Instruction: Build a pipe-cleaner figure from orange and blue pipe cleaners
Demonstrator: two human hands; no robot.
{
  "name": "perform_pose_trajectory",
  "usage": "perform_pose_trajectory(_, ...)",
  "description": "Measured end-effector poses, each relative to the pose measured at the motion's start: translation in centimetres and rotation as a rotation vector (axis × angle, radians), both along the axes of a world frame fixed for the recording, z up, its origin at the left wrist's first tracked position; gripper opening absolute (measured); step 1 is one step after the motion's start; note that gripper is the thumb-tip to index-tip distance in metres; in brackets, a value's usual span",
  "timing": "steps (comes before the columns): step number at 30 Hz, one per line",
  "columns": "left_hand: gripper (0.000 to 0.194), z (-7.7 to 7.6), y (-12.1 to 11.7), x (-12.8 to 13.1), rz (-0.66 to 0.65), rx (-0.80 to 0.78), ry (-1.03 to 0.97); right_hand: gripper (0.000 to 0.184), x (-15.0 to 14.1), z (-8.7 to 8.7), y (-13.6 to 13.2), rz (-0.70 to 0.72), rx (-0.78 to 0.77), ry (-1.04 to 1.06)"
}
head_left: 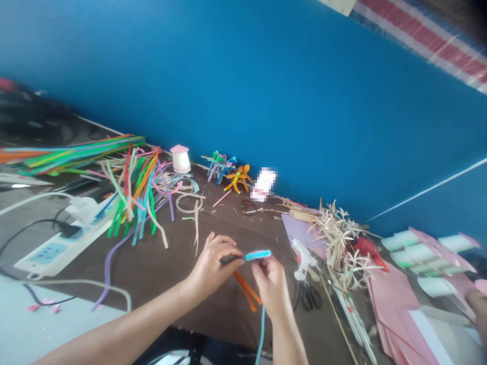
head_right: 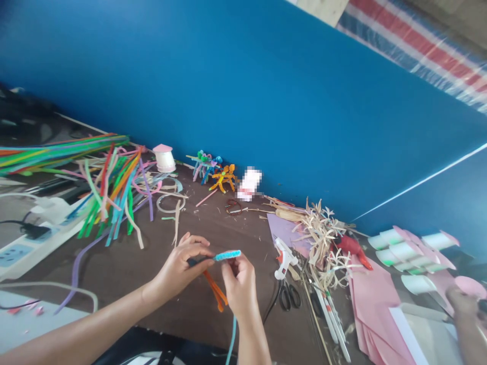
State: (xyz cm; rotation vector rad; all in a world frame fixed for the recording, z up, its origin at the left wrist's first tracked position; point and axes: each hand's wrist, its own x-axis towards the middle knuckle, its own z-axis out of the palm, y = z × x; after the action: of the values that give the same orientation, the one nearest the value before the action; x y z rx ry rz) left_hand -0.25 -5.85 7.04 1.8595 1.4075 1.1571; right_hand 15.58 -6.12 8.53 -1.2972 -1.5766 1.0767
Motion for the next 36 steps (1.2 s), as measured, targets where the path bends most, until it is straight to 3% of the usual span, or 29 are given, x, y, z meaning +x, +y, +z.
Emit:
perform_pose_trajectory(3, 0.008, -0.1, 0.1, 0.1, 0.008, -0.011, -0.031, 0.017, -0.7, -0.5, -0.2, 0.035, -0.021, 0.157)
perform_pose_trajectory(7, 0.008, -0.4, 0.0, 0.2, -0.012, 0.029, -0.093, 0.017, -1.2, -1.4, -0.3, -0.061, -0.061, 0.201)
perform_pose_trajectory(11, 0.049, -0.9, -0.3, 0.2, 0.14, 0.102, -0.393, 0.023, -1.0, -2.1, -0.1, -0.174, -0.14, 0.295)
perform_pose_trajectory(13, 0.062, -1.1, -0.4, 0.2, 0.205, -0.044, -0.686, 0.025, -0.9, -2.2, 0.0, -0.189, -0.168, 0.385)
perform_pose_trajectory(15, 0.056, -1.2, -0.4, 0.3, 0.095, -0.353, -0.997, 0.025, -0.9, -2.2, 0.1, -0.17, -0.195, 0.468)
perform_pose_trajectory(17, 0.043, -1.4, -0.3, 0.4, -0.116, -0.629, -1.235, 0.026, -1.1, -2.1, 0.2, -0.156, -0.217, 0.518)
perform_pose_trajectory(19, 0.034, -1.5, -0.2, 0.6, -0.28, -0.73, -1.394, 0.028, -1.2, -2.1, 0.3, -0.171, -0.231, 0.552)
perform_pose_trajectory(21, 0.03, -1.8, -0.2, 0.9, -0.362, -0.724, -1.501, 0.031, -1.3, -2.1, 0.3, -0.193, -0.246, 0.588)
perform_pose_trajectory(27, 0.025, -2.1, -0.2, 1.2, -0.453, -0.778, -1.56, 0.031, -1.0, -2.3, 0.4, -0.198, -0.291, 0.623)
perform_pose_trajectory(36, 0.011, -2.4, 0.0, 1.4, -0.191, -0.762, -1.406, 0.025, -1.0, -3.1, 0.3, -0.201, -0.243, 0.599)
